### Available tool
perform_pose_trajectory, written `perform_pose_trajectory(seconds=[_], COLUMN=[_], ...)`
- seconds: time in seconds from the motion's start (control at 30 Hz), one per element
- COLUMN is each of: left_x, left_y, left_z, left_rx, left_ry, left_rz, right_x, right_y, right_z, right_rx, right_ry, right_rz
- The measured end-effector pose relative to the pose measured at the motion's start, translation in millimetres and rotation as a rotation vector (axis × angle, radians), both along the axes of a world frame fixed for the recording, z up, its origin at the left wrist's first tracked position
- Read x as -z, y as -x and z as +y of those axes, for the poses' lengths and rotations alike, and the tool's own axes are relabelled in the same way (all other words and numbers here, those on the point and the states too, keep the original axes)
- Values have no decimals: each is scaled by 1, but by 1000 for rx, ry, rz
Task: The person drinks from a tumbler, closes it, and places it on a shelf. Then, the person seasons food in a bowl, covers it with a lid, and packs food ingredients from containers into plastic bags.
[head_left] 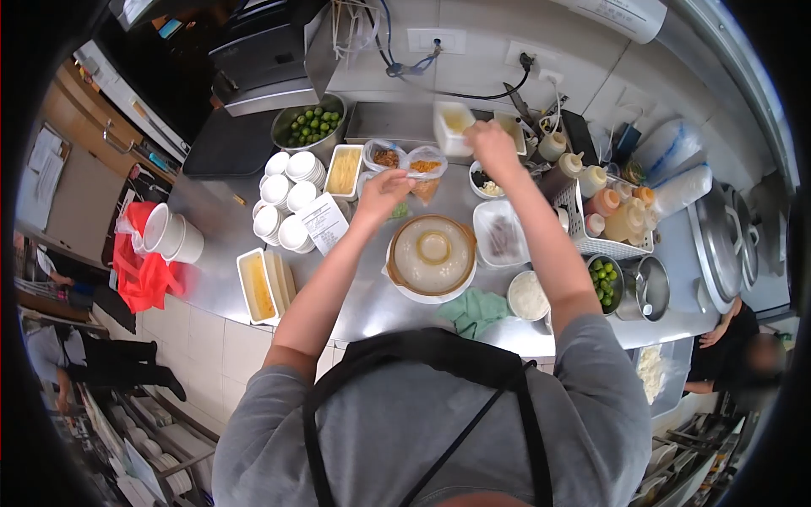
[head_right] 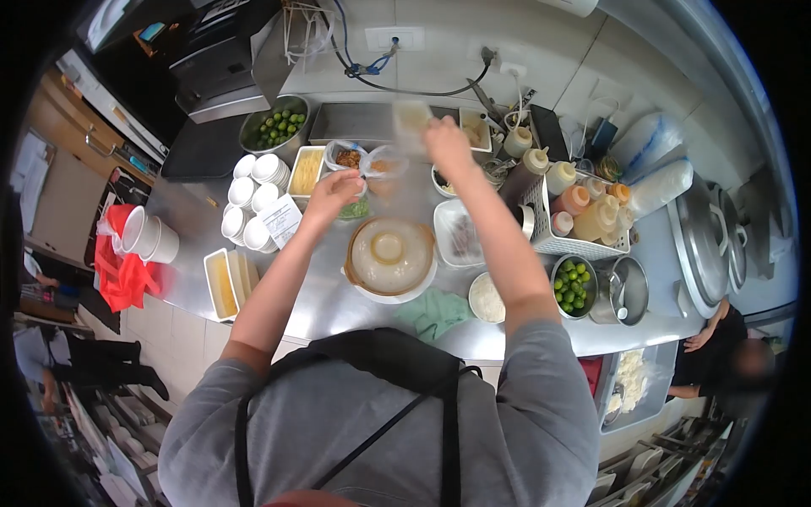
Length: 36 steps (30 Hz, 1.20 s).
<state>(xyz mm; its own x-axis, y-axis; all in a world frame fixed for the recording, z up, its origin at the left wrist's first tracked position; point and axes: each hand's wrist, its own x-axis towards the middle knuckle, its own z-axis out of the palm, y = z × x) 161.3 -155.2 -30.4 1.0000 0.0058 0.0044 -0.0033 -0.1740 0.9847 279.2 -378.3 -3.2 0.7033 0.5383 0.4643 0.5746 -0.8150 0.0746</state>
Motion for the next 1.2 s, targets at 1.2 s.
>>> perform_pose_trajectory(seconds=[1.2], left_x=[-33], left_y=[172], left_z=[55], left_rx=[-43], left_ry=[580], left_rz=[-107], right_x=[-39], right_y=[255], right_z=[94], right_rx=[-672], right_ry=[-829], right_rz=[223])
